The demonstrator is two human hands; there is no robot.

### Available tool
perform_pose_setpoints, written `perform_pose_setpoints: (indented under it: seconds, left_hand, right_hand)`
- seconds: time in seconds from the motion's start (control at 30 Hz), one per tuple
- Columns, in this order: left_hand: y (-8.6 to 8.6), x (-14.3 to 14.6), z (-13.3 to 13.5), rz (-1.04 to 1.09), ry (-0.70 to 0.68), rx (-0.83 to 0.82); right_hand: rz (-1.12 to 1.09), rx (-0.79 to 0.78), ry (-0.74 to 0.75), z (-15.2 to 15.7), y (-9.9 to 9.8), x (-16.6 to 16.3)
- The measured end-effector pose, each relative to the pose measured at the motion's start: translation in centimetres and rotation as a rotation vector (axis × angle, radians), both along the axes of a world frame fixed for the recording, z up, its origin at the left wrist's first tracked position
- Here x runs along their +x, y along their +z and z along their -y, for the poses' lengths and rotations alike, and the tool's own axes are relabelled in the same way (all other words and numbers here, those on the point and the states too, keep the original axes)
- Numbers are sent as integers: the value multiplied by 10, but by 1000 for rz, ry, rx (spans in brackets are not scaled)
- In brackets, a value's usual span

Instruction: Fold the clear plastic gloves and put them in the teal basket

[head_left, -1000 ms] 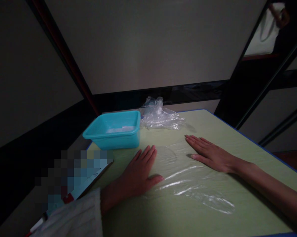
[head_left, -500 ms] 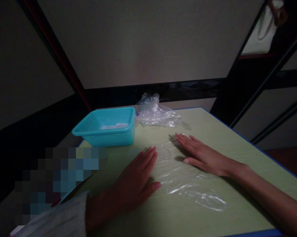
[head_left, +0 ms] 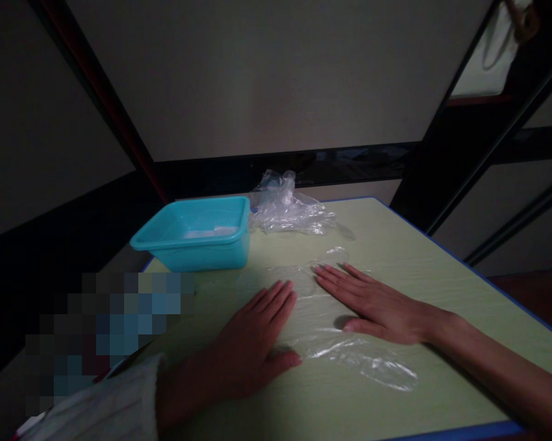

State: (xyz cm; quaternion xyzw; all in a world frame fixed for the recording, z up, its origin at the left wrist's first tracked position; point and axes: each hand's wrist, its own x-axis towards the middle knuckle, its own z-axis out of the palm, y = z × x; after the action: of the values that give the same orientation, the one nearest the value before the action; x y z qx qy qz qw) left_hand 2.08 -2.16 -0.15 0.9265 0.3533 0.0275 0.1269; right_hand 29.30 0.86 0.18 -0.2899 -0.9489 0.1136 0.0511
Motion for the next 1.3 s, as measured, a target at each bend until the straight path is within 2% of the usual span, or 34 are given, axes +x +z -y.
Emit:
perform_pose_setpoints:
  seconds: [0.2,0.3,0.4,0.5,0.57,0.73,1.0,1.3]
  left_hand:
    - [0,0,0,22,-6,-5]
    - [-1,-1,0,33,4,-13]
    - [-1,-3,0,79,8,4]
    - [2,-5,3,206,-31,40]
    - [5,-5,6,289,-65,11]
    - [13,-3,13,336,-146,-209]
    - [15,-2,12,352,-141,-257]
    - [18,1,13,329,-92,-303]
  right_hand:
    - [-25,-15,-3,1,0,5]
    - [-86,-74,-19,0,7,6]
    - [-248,-187,-24,2,23,7]
    - [-339,-374,9,7,39,5]
    - [-291,-467,44,12,46,6]
    - [-83,-598,72,24,50,15]
    - [81,-533,22,33,48,10]
    - [92,-499,20,37,52,6]
